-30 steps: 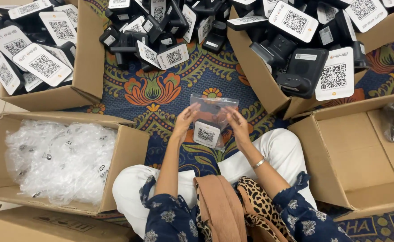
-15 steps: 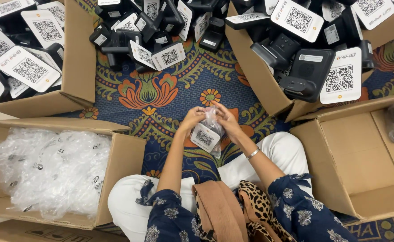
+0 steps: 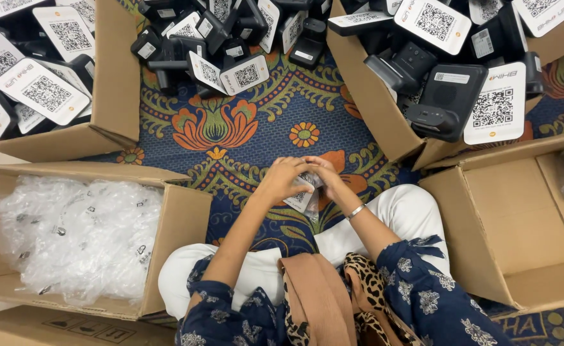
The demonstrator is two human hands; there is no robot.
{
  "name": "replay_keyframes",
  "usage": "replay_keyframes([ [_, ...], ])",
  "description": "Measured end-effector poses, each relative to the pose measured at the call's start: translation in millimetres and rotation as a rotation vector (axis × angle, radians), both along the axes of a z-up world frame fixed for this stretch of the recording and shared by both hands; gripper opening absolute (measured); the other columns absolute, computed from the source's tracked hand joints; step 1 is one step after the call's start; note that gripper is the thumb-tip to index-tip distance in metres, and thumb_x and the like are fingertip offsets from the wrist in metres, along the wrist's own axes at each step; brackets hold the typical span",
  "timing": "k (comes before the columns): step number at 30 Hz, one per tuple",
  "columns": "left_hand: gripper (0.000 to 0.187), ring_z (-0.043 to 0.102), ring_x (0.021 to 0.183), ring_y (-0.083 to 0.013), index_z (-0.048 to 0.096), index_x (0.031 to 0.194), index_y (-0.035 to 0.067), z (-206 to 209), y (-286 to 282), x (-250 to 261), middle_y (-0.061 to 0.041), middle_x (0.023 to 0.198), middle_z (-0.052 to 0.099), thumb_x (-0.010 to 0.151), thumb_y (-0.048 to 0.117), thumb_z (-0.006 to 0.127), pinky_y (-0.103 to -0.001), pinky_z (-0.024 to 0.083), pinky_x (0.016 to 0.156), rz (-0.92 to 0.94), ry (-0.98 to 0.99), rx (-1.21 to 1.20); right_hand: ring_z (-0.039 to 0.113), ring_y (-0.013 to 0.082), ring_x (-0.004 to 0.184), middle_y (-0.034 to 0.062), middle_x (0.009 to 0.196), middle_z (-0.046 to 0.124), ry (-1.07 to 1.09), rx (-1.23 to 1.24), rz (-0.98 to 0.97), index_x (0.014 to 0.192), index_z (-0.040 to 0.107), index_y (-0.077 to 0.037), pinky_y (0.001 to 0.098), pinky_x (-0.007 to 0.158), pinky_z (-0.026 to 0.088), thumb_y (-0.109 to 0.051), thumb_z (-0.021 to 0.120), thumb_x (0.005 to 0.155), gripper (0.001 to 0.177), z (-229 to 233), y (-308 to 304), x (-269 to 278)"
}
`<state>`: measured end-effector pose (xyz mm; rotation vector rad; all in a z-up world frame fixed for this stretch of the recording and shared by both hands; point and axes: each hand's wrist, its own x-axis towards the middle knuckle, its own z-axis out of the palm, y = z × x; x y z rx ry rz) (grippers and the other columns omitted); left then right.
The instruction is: The person packs QR code scanner devices into plastic bags and then places them into cardboard boxes.
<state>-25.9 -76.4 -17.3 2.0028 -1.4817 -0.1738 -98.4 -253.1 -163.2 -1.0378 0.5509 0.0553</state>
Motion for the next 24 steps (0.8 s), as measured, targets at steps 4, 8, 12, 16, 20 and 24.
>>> replay_keyframes([
  [4, 0.052, 0.068, 0.107, -0.0321, 0.071, 0.115, 0.010, -11.5, 1.5, 9.6, -0.013, 0.111, 0.074, 0.078, 0.046, 0.079, -0.046, 0.049, 0.095, -0.005, 0.041, 0.076, 0.068, 0.0142, 0.096, 0.0043, 0.108, 0.072, 0.049, -0.005, -0.074, 0.119, 0.067, -0.005, 0.0283, 0.082, 0.056, -0.017, 0.064, 0.097, 0.024, -23.1, 2.5, -7.3],
  [8, 0.046, 0.072, 0.092, -0.0355, 0.073, 0.116, 0.013, -35.7, 0.7, 17.2, -0.017, 0.095, 0.076, 0.092, 0.053, 0.070, -0.045, 0.055, 0.081, 0.271, 0.184, 0.256, 0.061, 0.0170, 0.105, 0.0072, 0.112, 0.069, 0.096, -0.151, -0.224, 0.124, 0.066, -0.003, 0.0313, 0.090, 0.049, -0.038, 0.064, 0.104, 0.040, -45.3, -8.8, -30.4],
  [12, 0.043, 0.073, 0.088, -0.0339, 0.072, 0.115, 0.007, -106.9, 6.6, 32.5, -0.017, 0.094, 0.076, 0.097, 0.046, 0.069, -0.043, 0.054, 0.077, 0.452, 0.248, 0.060, 0.055, 0.0192, 0.121, 0.0068, 0.127, 0.062, 0.168, -0.242, -0.267, 0.138, 0.051, -0.007, 0.0412, 0.100, 0.045, -0.045, 0.065, 0.101, 0.056, 20.9, -3.6, -55.9],
  [16, 0.041, 0.071, 0.093, -0.0204, 0.066, 0.121, 0.002, -70.7, 2.3, 13.0, -0.009, 0.103, 0.072, 0.100, 0.036, 0.065, -0.036, 0.056, 0.078, 0.668, 1.160, -0.405, 0.054, 0.0290, 0.127, 0.0136, 0.136, 0.053, 0.135, 0.038, -0.178, 0.155, 0.027, -0.010, 0.0581, 0.099, 0.050, -0.046, 0.066, 0.097, 0.079, 115.8, 4.1, -70.1],
  [20, 0.044, 0.067, 0.110, -0.0185, 0.056, 0.133, 0.001, 7.3, -31.7, -19.0, -0.008, 0.122, 0.067, 0.100, 0.028, 0.066, -0.038, 0.057, 0.093, 0.360, 1.510, -0.712, 0.063, 0.0307, 0.122, 0.0183, 0.137, 0.059, -0.204, 0.147, -0.141, 0.156, 0.021, -0.008, 0.0516, 0.094, 0.056, -0.035, 0.069, 0.092, 0.084, 193.5, -23.9, -77.5],
  [24, 0.047, 0.067, 0.114, -0.0196, 0.053, 0.138, -0.001, 74.9, -92.4, -51.0, -0.012, 0.128, 0.067, 0.099, 0.021, 0.069, -0.038, 0.056, 0.101, 0.125, 1.479, -0.695, 0.064, 0.0250, 0.120, 0.0164, 0.140, 0.059, -0.376, -0.029, -0.227, 0.159, 0.020, -0.011, 0.0436, 0.094, 0.055, -0.023, 0.070, 0.093, 0.084, 269.4, -88.1, -112.1],
])
